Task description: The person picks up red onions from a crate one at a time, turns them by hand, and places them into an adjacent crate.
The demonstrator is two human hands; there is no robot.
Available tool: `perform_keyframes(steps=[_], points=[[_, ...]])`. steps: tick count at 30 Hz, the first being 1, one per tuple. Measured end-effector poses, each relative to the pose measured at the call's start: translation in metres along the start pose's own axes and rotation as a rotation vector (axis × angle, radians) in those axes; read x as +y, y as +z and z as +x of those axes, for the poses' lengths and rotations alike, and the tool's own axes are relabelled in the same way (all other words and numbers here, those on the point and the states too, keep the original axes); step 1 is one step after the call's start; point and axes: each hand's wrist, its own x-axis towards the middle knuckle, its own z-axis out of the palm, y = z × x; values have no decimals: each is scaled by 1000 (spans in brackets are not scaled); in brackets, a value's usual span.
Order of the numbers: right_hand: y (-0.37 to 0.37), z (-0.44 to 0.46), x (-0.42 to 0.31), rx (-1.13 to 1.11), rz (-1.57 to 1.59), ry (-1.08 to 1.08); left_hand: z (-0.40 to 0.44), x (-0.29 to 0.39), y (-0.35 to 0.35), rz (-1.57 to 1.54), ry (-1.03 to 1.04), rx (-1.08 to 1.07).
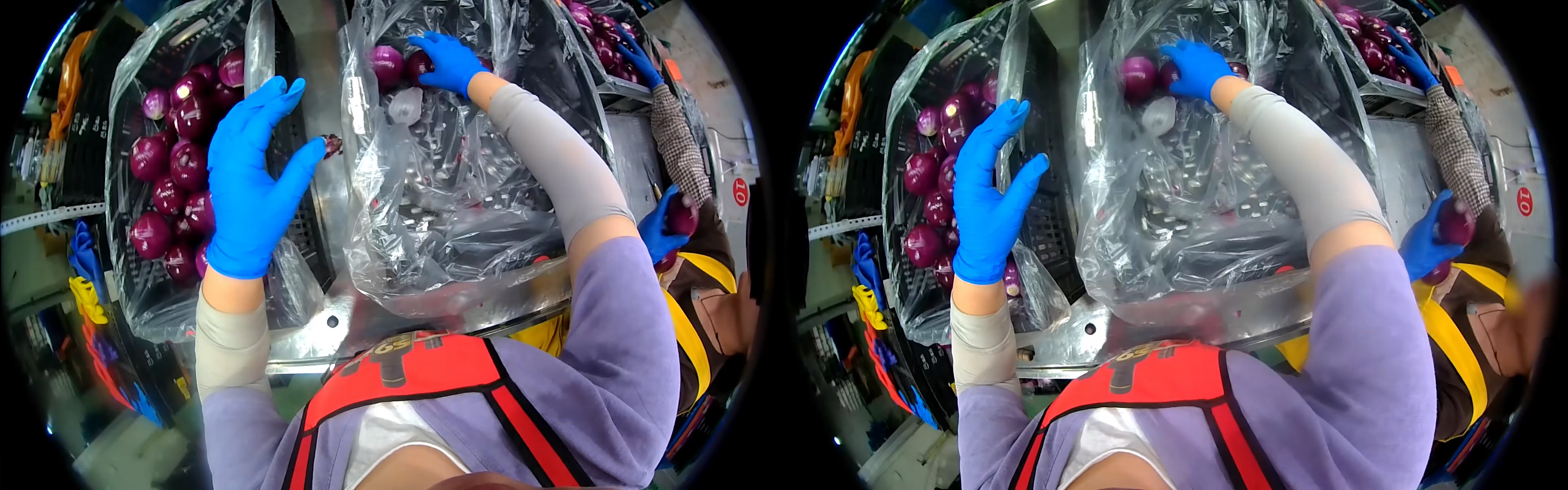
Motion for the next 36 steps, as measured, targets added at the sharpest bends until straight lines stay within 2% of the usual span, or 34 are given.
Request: perform_keyframes(steps=[2,4,5,7,11,14,17,20,21,23,25,29,33,35,36], points=[[18,3,7,16,-52,-30,0,2,-1,12,-3,3],[27,6,5,-59,24,107,-1,3,-1,25,-9,5],[30,7,6,-59,26,106,-1,3,-1,35,-10,3],[13,9,-7,-267,-8,213,-1,3,-1,45,-7,-1],[-2,3,-11,-194,94,224,-2,1,1,84,20,-13],[-29,4,-28,26,584,192,-3,0,4,98,24,-21],[-71,-2,-71,21,1038,192,-6,-6,11,21,7,-14],[-127,-26,-127,-10,1390,107,-4,-8,15,-248,15,26],[-131,-30,-138,-42,1656,141,-5,-8,16,-343,23,60],[-153,-50,-160,-207,2011,233,-4,-10,14,-344,54,90],[-152,-64,-176,-198,2206,165,-4,-6,9,-411,38,61],[-139,-77,-206,-258,2365,203,-3,-1,8,-634,87,39],[-124,-70,-213,-181,2417,331,5,4,9,-856,-42,289],[-117,-65,-212,-143,2478,400,15,15,10,-816,-27,307],[-114,-65,-210,-130,2483,324,22,26,11,-715,17,233]])
